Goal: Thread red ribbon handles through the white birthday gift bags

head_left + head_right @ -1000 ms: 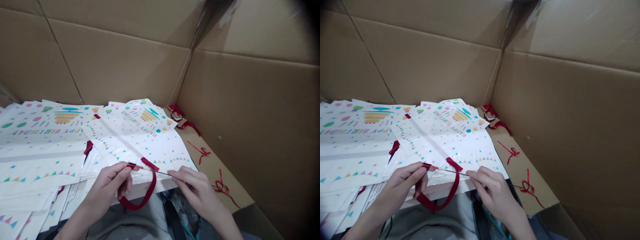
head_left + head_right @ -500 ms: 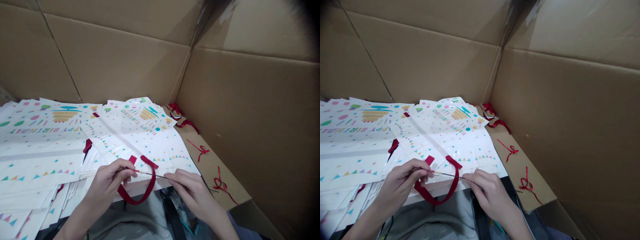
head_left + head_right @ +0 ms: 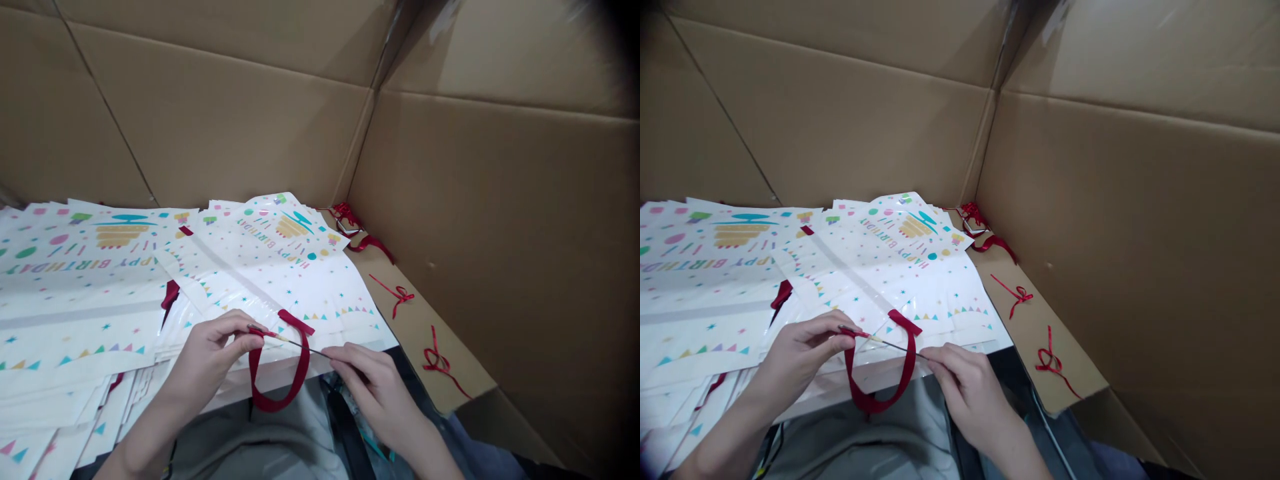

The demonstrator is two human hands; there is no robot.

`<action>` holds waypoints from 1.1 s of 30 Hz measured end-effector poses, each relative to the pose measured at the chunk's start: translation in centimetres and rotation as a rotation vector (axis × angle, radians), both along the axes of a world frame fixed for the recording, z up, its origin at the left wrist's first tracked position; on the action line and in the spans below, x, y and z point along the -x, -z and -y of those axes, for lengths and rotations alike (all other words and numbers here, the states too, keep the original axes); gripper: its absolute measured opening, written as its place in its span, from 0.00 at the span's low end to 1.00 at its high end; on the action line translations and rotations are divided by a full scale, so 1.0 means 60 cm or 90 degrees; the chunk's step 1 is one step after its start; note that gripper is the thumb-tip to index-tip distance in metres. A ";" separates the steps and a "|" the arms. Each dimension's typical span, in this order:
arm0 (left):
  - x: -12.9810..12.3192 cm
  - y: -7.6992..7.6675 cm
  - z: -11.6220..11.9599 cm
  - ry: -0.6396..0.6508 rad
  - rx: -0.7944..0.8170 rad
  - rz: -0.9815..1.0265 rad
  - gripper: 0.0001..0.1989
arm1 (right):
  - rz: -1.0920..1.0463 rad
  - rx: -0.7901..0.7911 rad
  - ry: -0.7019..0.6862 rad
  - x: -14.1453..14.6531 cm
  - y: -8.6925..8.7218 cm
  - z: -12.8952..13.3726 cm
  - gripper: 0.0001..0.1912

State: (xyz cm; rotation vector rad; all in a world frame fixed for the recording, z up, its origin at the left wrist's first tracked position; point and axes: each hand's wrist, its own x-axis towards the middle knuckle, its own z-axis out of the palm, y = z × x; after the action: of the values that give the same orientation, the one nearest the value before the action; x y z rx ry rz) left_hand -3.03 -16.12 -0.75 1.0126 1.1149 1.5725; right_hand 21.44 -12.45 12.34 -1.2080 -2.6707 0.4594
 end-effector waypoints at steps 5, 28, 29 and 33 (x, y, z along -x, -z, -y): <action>-0.002 -0.009 -0.003 0.003 0.071 0.046 0.12 | 0.043 0.098 0.036 0.003 0.022 0.019 0.14; 0.059 0.032 -0.117 0.220 -0.142 -0.547 0.22 | -0.452 -0.018 0.408 -0.065 -0.159 0.022 0.12; 0.060 0.037 -0.126 0.228 -0.154 -0.577 0.22 | -0.457 -0.044 0.423 -0.081 -0.176 0.032 0.12; 0.058 0.039 -0.148 0.248 -0.206 -0.635 0.21 | -0.443 -0.119 0.464 -0.107 -0.190 0.066 0.08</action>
State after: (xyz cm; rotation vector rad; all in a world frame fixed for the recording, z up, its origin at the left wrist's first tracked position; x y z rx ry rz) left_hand -6.48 -7.22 -3.08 2.2159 1.1799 0.9112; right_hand 27.85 -16.40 23.76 -1.4922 -1.5348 0.3899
